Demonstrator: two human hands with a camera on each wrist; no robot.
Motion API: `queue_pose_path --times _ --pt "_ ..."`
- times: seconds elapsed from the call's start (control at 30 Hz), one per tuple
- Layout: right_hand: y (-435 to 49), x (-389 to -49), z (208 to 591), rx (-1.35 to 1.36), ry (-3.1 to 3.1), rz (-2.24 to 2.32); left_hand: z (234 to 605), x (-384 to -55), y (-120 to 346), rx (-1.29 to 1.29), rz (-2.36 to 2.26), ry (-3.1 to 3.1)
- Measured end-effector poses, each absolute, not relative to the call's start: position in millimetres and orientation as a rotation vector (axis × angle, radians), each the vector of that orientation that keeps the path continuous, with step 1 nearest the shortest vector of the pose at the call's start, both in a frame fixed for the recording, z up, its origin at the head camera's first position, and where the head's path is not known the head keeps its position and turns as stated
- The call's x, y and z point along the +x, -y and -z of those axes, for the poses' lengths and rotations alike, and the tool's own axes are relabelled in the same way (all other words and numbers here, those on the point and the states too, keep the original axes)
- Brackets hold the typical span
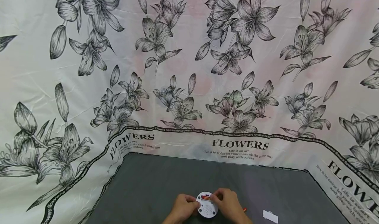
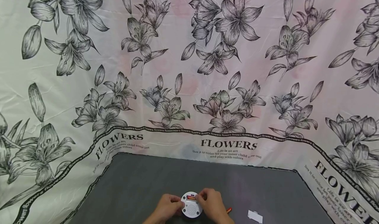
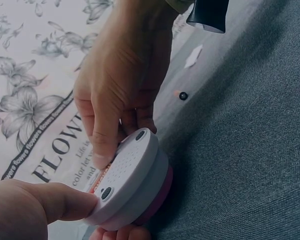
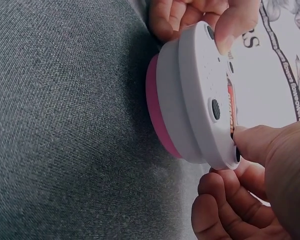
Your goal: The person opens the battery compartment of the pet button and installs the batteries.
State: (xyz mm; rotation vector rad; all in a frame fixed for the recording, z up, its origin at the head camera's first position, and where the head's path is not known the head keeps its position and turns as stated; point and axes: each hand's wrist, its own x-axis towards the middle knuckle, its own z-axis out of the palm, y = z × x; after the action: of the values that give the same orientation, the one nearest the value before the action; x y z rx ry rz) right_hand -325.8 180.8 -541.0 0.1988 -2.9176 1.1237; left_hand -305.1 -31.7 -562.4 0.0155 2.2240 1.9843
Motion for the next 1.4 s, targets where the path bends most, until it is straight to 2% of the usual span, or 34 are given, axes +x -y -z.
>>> queue_pose_path --times 0.5,1.03,1.4 --pt "-192.2 -330.2 539.5 0.341 2.872 -1.007 562.9 -305.2 29.3 0.006 -1.978 -2.226" --pt "-228.5 -330.5 510.2 0.481 2.781 -0.869 558.9 -307.0 29.6 -0.038 -1.958 -2.212" --pt "-251.4 -319.1 499.0 0.557 2.801 -0.834 559.2 -304.6 30.8 -0.015 -1.97 -2.206"
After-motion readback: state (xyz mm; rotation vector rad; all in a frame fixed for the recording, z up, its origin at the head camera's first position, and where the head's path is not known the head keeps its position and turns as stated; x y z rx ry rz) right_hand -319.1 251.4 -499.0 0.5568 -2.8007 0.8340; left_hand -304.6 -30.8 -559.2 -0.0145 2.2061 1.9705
